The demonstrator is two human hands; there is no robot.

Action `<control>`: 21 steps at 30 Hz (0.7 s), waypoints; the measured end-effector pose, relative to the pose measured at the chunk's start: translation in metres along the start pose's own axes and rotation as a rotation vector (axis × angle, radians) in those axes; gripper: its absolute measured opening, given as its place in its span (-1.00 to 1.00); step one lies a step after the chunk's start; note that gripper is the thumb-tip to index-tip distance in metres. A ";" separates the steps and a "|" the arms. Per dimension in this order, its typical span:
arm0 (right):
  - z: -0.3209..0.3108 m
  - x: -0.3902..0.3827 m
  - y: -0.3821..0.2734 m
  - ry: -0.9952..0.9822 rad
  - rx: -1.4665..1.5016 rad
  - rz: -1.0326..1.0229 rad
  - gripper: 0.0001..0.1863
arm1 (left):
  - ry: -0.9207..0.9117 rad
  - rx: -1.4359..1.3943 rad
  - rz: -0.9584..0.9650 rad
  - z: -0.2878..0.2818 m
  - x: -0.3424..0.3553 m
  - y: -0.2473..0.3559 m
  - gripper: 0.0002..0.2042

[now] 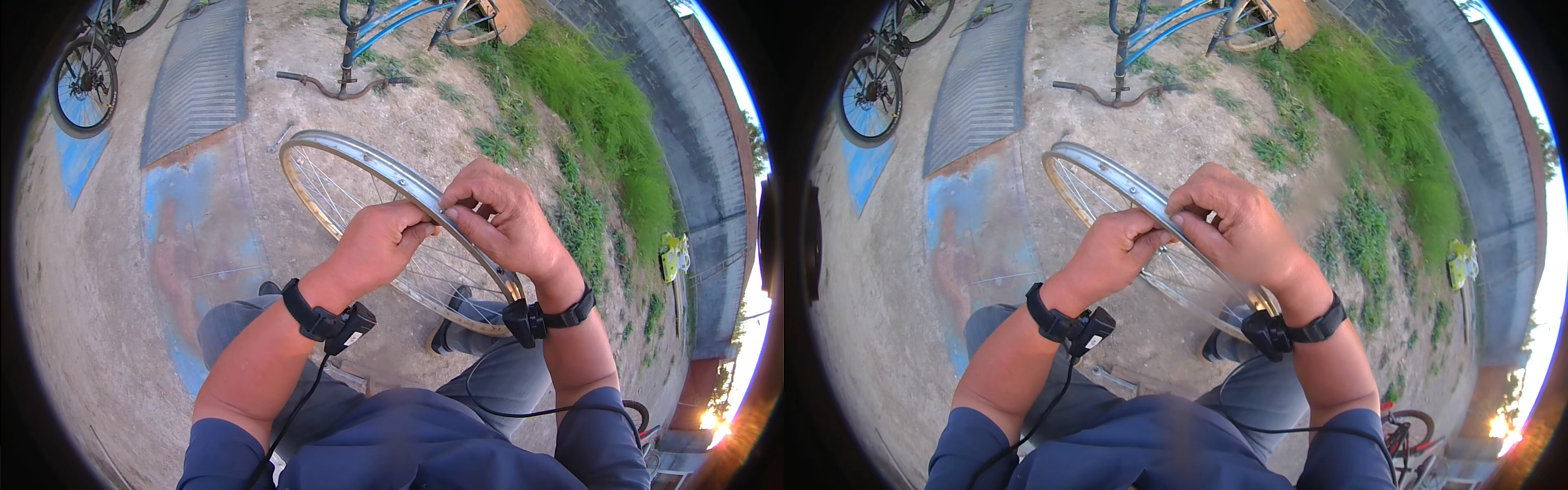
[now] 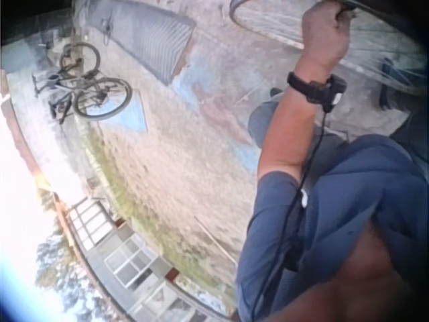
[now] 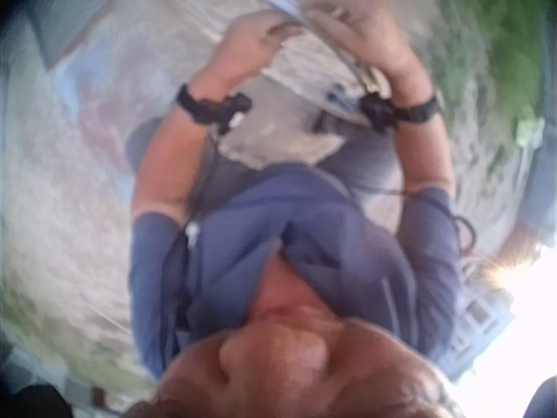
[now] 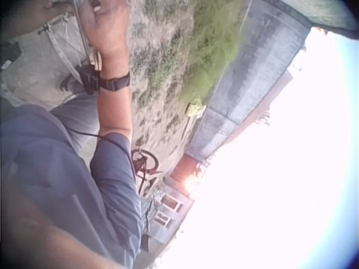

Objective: The person holds a bicycle wheel and repeatedly inserts and removes spokes, adjusting them by hand. They rotate the wheel to access different spoke holes and continue the process without using tools.

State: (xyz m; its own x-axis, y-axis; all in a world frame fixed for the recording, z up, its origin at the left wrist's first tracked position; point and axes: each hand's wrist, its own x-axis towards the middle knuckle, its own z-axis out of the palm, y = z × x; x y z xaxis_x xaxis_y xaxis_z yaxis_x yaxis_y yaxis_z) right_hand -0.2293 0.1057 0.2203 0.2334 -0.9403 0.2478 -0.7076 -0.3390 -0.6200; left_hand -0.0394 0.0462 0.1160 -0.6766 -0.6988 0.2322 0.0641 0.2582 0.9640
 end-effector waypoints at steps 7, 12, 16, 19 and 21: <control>0.000 0.003 -0.006 -0.018 -0.140 -0.016 -0.86 | 0.016 0.025 0.043 0.001 0.000 -0.002 -0.86; -0.001 0.000 -0.010 -0.030 -0.216 -0.011 -0.87 | 0.009 0.078 0.060 0.000 0.001 -0.004 -0.87; -0.003 0.002 -0.012 -0.039 -0.224 -0.035 -0.83 | 0.018 0.059 0.045 0.000 0.001 -0.002 -0.87; -0.009 0.007 -0.014 -0.076 -0.279 -0.064 -0.82 | 0.025 0.036 0.052 0.001 0.002 -0.001 -0.88; -0.012 0.009 -0.016 -0.102 -0.334 -0.063 -0.84 | 0.010 0.026 0.026 0.000 0.001 -0.001 -0.89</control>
State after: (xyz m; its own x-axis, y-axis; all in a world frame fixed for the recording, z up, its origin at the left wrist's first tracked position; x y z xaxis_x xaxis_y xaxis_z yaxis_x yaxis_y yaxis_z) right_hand -0.2236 0.1034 0.2417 0.3376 -0.9216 0.1916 -0.8646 -0.3841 -0.3239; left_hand -0.0407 0.0454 0.1156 -0.6673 -0.6986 0.2582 0.0625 0.2929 0.9541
